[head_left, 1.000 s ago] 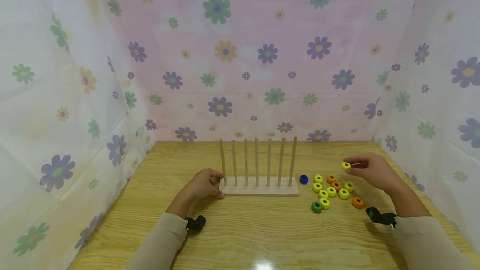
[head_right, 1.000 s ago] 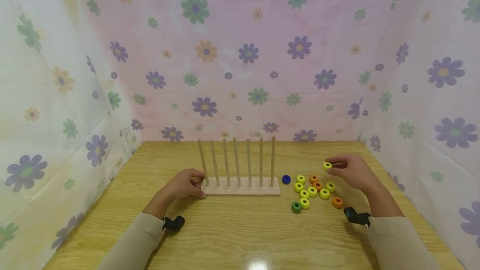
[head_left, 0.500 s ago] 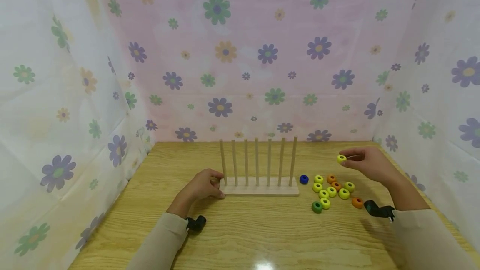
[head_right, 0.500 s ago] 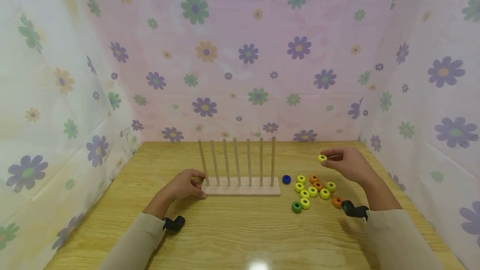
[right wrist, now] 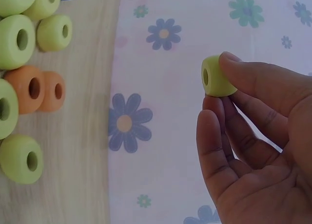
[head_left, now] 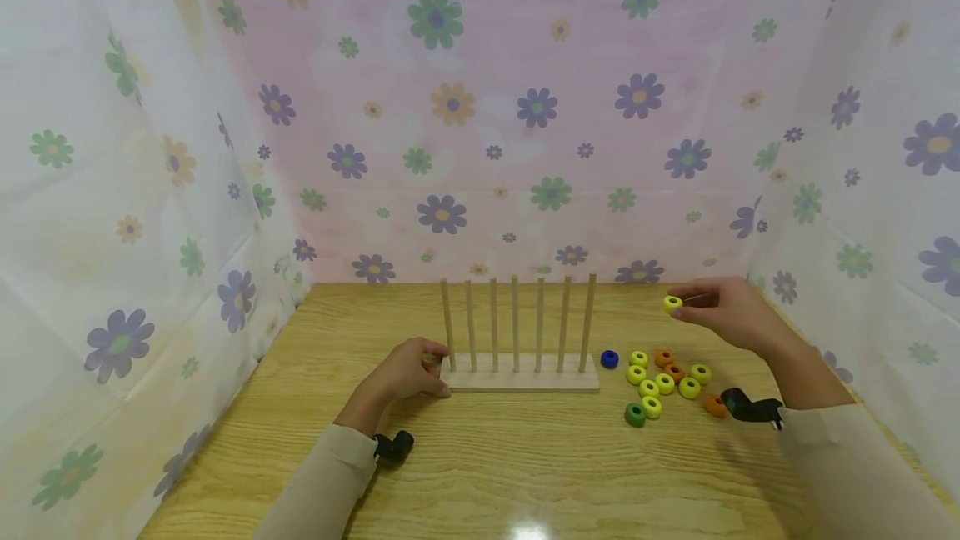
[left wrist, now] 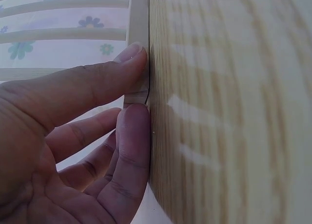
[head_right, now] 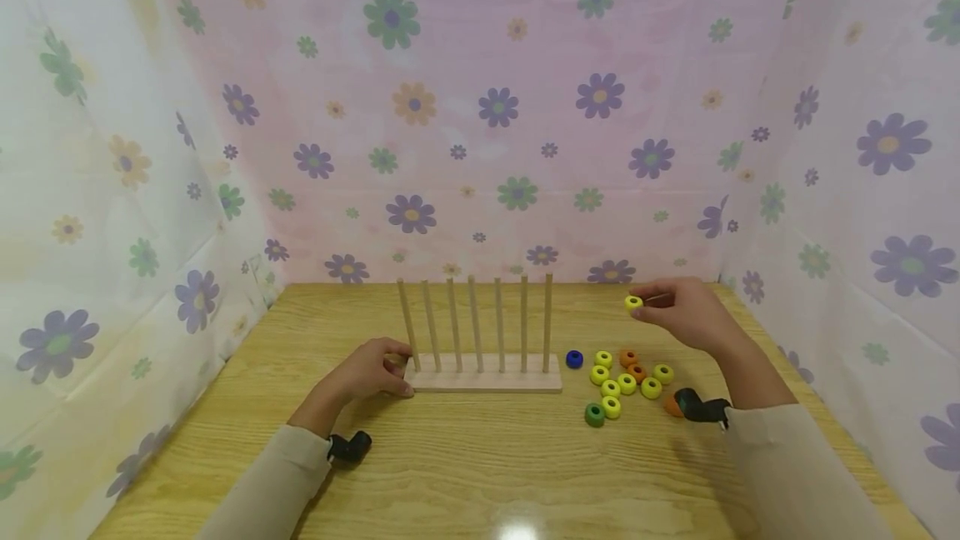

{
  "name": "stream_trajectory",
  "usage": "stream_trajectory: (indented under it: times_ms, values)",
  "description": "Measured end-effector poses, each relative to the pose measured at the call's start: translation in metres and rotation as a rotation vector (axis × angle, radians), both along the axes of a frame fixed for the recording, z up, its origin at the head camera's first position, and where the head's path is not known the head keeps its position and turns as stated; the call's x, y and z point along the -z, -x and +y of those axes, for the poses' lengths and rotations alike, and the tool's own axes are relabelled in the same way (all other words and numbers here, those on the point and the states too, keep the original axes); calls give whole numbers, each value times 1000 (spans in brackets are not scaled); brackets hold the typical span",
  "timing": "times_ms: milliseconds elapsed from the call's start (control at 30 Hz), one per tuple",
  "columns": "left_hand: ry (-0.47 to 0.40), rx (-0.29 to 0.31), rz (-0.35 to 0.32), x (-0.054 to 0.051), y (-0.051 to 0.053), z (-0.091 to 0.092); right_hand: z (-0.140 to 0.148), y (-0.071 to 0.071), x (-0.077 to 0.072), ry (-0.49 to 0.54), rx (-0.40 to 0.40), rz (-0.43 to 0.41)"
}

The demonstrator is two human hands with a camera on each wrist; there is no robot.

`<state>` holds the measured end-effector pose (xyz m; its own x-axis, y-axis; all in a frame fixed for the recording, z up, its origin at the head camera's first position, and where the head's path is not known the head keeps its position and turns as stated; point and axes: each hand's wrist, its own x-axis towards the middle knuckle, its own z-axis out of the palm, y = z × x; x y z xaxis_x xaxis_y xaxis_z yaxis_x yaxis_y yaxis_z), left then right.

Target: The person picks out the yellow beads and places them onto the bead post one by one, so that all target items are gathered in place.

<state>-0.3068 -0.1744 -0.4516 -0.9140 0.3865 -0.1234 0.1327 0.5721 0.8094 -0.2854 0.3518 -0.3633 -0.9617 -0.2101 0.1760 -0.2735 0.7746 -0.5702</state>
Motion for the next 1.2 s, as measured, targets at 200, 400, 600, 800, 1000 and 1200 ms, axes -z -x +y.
stream_trajectory:
  times_ms: [200,400,600,800,1000,1200]
  values:
    - [33,-2,28,0,0,1,-9,0,-12,13,-12,3]
    - [26,-9,19,-1,-1,2,-19,-1,-22,21,-10,25]
    - [12,-10,9,0,-1,0,-28,-2,-30,5,-15,71]
    - [3,-9,2,1,0,0,-34,-2,-38,4,-31,90]
    - [-2,-14,0,0,-1,0,-44,-2,-44,5,-41,103]
    - [-4,-13,5,0,-2,0,-53,0,-48,7,-58,116]
